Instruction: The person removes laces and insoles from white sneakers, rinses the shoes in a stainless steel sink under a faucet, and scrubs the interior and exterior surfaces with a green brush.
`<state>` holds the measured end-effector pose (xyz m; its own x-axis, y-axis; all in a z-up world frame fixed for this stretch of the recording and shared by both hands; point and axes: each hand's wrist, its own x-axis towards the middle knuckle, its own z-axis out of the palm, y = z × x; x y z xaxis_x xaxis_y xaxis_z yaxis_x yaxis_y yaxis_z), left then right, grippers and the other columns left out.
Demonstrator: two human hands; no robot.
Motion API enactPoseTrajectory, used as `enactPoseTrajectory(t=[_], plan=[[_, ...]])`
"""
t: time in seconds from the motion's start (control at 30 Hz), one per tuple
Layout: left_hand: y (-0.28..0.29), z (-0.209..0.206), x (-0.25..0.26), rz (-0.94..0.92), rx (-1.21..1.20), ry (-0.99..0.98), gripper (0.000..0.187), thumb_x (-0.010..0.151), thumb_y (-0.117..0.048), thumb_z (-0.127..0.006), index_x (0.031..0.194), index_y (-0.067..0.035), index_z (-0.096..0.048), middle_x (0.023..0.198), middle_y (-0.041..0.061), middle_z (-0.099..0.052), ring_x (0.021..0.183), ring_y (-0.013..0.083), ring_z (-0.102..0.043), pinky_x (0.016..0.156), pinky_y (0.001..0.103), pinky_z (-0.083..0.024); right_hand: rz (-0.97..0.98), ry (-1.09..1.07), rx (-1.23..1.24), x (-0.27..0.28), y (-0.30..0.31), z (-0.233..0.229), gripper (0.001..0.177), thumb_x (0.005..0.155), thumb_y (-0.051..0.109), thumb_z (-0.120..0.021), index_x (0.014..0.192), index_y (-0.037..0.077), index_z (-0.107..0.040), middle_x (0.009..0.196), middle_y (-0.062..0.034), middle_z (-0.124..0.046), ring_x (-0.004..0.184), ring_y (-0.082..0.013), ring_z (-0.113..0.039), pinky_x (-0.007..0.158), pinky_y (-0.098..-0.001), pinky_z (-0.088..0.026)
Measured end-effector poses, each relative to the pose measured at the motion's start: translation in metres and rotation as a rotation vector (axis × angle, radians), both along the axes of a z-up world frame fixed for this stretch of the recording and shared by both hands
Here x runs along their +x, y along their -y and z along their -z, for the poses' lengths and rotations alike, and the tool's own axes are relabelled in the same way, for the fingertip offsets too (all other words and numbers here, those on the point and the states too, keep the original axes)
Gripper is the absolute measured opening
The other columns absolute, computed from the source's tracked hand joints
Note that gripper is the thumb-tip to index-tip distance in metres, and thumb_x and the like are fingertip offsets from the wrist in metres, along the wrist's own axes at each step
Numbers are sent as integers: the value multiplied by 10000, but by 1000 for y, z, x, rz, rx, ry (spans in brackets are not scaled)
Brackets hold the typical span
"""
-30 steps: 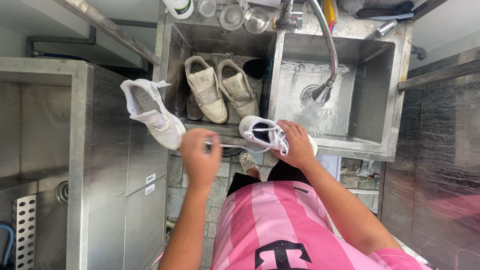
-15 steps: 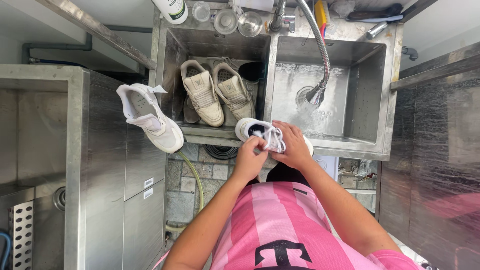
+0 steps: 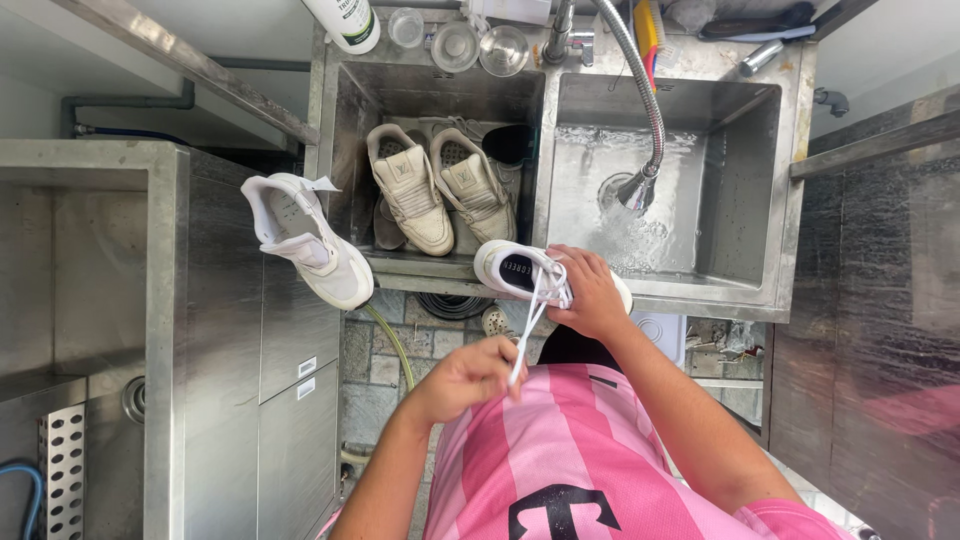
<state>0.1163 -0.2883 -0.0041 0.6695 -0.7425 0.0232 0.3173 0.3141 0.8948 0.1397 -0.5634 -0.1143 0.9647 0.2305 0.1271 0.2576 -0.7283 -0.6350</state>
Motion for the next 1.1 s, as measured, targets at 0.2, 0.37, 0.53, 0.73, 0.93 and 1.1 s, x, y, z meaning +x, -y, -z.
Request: enactPoseTrajectory(t=[0.2, 0.37, 0.53, 0.73, 0.93, 1.1], plan=[[1, -23, 20, 363, 361, -417, 127, 1029, -228, -577, 1008, -140, -665, 803, 84, -718, 590, 167, -518, 567, 287, -392, 27, -8, -9, 1, -5, -4, 871, 612, 243, -810, 1414, 95, -503, 1447, -100, -546, 1333, -343, -484, 1132, -486, -354], [12, -37, 8, 30, 598, -168, 277, 1042, -168, -495, 1075, -41, -739, 651, 54, -599, 535, 87, -518, 529, 267, -436, 45, 14, -8, 1, -5, -4, 881, 604, 237, -811, 1413, 85, -497, 1447, -103, -547, 1328, -342, -487, 1123, -490, -354], [-4, -43, -3, 261, 797, 28, 316, 1033, -200, -509, 1179, -80, -763, 715, 76, -747, 543, 119, -639, 562, 251, -523, -3, 0, 16, 0, -4, -6, 893, 580, 222, -801, 1412, 93, -505, 1445, -97, -550, 1331, -341, -487, 1121, -475, -368], [-4, -14, 6, 88, 803, -366, 350, 1017, -307, -507, 1225, -122, -719, 914, 80, -781, 733, 150, -730, 646, 310, -580, 27, -17, -39, -2, -10, -8, 877, 608, 229, -807, 1418, 88, -501, 1455, -91, -546, 1330, -338, -486, 1128, -482, -363], [24, 14, 16, -503, 1153, 294, 402, 884, -334, -686, 1218, -111, -700, 1099, 75, -695, 940, 283, -706, 788, 404, -550, -38, -37, -40, -3, -28, -19, 903, 608, 264, -811, 1426, 72, -481, 1462, -121, -519, 1330, -359, -452, 1123, -504, -336], [63, 46, 29, -661, 1171, 642, 290, 878, -284, -728, 1095, -91, -732, 991, 94, -689, 928, 324, -673, 790, 432, -548, -120, 30, 211, -5, -9, -19, 734, 647, 151, -673, 1357, 0, -566, 1359, -212, -604, 1245, -405, -562, 1069, -501, -409]])
